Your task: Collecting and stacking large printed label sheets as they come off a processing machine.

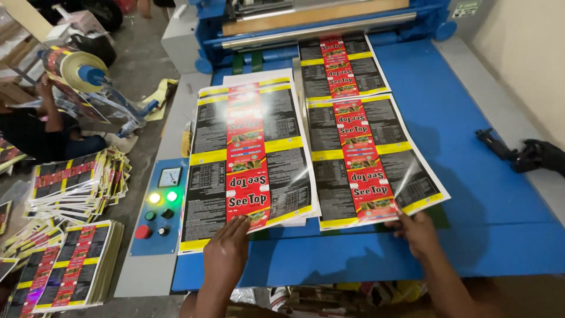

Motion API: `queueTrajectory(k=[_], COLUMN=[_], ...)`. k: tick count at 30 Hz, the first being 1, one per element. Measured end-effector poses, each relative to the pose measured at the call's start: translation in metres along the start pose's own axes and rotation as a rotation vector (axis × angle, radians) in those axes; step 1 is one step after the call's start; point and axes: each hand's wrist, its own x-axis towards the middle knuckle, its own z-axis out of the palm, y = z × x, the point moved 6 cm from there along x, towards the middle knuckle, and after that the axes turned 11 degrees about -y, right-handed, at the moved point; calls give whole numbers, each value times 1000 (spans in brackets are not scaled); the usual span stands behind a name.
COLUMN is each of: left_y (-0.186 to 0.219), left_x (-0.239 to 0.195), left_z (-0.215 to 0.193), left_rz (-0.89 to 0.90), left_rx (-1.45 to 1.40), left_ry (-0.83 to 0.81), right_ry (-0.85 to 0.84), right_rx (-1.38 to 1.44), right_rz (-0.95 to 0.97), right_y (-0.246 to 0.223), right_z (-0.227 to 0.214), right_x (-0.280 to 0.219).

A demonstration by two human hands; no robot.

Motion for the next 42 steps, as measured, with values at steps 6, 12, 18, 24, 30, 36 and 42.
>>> queueTrajectory(k=[6,12,18,24,30,36,42], left_y=[13,78,143,52,16,6,10], left_x=[0,-30,-30,-4,12,-2,0], left_z=[-17,33,50,43,14,16,-3], left_rz=[57,267,379,157,174,146,67], left_rx=[-33,-131,-115,-36,168,159,1], left_ry=[14,100,-148,-150,-103,-57,19], right_ry=[103,-238,-168,20,100,317,55], right_rx=[-24,-230,72,76,72,-55,-255], right_rz=[171,208,98,55,17,157,114], right_y=[-62,-2,-13,-37,25,82,89], right_z=[41,95,131,54,-52,-117,-103], right_x=[-41,-98,-127,-137,-151,-160,-118])
